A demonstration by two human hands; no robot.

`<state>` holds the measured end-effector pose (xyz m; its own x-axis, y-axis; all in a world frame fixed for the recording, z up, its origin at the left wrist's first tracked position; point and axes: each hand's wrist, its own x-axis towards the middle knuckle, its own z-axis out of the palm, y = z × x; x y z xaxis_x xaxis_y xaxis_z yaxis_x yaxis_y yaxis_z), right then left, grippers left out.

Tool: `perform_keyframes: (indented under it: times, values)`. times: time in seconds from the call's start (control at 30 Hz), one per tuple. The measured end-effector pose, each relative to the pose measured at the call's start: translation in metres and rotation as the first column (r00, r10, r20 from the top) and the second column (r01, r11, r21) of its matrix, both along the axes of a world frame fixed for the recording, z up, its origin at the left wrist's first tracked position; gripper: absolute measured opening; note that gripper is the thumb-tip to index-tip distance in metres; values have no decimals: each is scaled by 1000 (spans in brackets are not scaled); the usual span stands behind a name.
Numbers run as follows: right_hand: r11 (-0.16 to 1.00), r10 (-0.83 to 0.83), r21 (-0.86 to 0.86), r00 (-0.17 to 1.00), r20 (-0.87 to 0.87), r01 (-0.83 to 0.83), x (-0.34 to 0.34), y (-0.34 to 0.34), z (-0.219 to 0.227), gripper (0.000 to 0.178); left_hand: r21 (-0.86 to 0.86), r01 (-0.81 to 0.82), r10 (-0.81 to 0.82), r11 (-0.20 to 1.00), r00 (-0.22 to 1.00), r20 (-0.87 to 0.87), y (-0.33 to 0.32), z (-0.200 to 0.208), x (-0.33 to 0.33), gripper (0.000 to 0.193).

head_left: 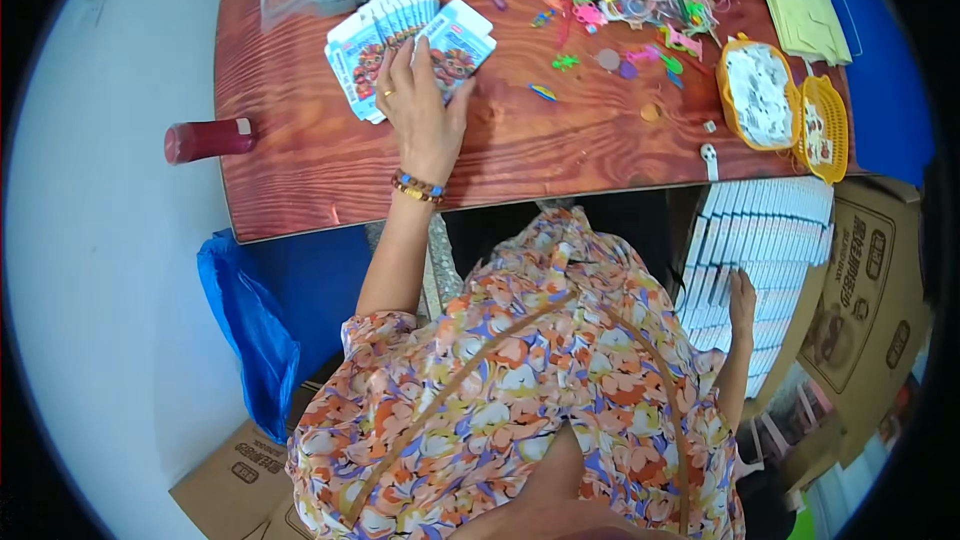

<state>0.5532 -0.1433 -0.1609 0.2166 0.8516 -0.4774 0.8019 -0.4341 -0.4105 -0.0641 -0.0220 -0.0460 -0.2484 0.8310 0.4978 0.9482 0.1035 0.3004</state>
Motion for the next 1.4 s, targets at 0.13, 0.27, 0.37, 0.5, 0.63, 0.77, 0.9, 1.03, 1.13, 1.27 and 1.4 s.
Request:
perform_keyframes:
  times: [0.13, 0.27, 0.37, 0.5, 0.63, 0.77, 0.9, 1.03, 1.13, 1.27, 1.4]
  values:
    - [995, 85, 53, 995, 57, -88, 18, 9, -5, 54, -102, -66, 54, 993, 992, -116, 1, -6, -16, 88]
    - [918, -152, 372, 988, 19, 135, -29, 28, 53, 42, -146, -78, 62, 986, 992, -107, -4, -3, -23, 97]
    - [850, -94, 508, 989, -113, 139, -80, 52, 100, 37, -114, -50, 44, 992, 998, -51, -6, 10, -17, 102]
    - [911, 142, 381, 749, -647, 157, -205, 120, 149, 30, -118, 303, -288, 946, 949, 126, -22, 35, 17, 105]
    - [954, 296, 253, 380, -876, -162, -329, 175, 180, 40, -136, 464, -422, 875, 870, 255, -41, 42, 54, 107]
    - [887, 397, 288, 276, -876, -361, -356, 193, 151, 39, -188, 401, -351, 897, 903, 247, -44, 36, 66, 105]
    - [826, 523, 343, 381, -763, -447, -358, 194, 157, 38, -219, 397, -360, 891, 914, 188, -40, 39, 71, 102]
    - [870, 483, 374, 405, -776, -321, -362, 195, 158, 36, -124, 357, -284, 926, 875, 393, -36, 33, 70, 86]
    - [922, 377, 383, 383, -843, -64, -361, 186, 147, 34, -100, 312, -241, 945, 869, 432, -29, 34, 68, 75]
    - [788, 549, 615, 462, -696, -10, -363, 161, 135, 39, -66, 263, -197, 962, 844, 499, -23, 31, 77, 69]
    - [768, 518, 632, 475, -711, 109, -384, 153, 126, 36, -30, 195, -150, 980, 834, 531, -18, 26, 88, 60]
